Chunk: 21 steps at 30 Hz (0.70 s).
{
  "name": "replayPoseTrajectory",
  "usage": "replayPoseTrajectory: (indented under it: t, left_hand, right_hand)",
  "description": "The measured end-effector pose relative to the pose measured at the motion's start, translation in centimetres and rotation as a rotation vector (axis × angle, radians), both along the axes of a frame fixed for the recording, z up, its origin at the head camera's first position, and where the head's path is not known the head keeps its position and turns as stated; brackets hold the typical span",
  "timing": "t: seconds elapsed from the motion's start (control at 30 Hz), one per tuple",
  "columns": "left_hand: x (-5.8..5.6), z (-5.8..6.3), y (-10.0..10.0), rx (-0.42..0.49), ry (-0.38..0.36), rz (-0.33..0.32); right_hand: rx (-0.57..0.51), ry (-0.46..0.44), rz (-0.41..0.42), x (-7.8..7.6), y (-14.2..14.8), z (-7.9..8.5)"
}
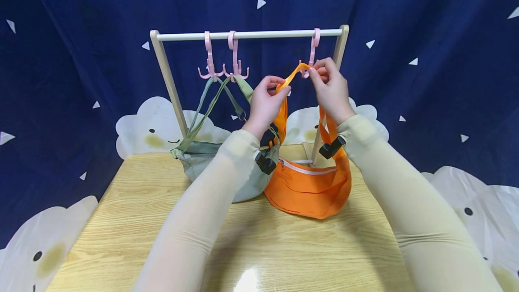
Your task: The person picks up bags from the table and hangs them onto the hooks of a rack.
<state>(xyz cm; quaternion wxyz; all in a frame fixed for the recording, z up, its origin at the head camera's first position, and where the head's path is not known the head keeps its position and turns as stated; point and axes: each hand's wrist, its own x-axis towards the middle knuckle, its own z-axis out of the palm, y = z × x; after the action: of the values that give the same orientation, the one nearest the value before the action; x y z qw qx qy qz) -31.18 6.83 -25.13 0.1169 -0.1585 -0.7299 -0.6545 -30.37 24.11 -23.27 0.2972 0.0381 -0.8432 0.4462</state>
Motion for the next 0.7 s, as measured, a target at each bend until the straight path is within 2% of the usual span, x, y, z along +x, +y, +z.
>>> replayPoseTrajectory:
  t: [0.2,0.47,0.7]
  left_hand:
    - [0.0,-0.1,0.2,0.007,0.010,-0.001]
    - [-0.1,-0.1,0.6,0.031,0.062,-0.008]
    - [-0.3,-0.2,0.8,0.014,0.076,0.003]
  right_hand:
    - [-0.013,-0.014,0.009,0.2,0.0,0.0]
    - [-0.034,0.066,0.006,-0.6,-0.1,-0.1]
    - [-0.090,0.044,0.014,-1.1,-0.6,-0.2]
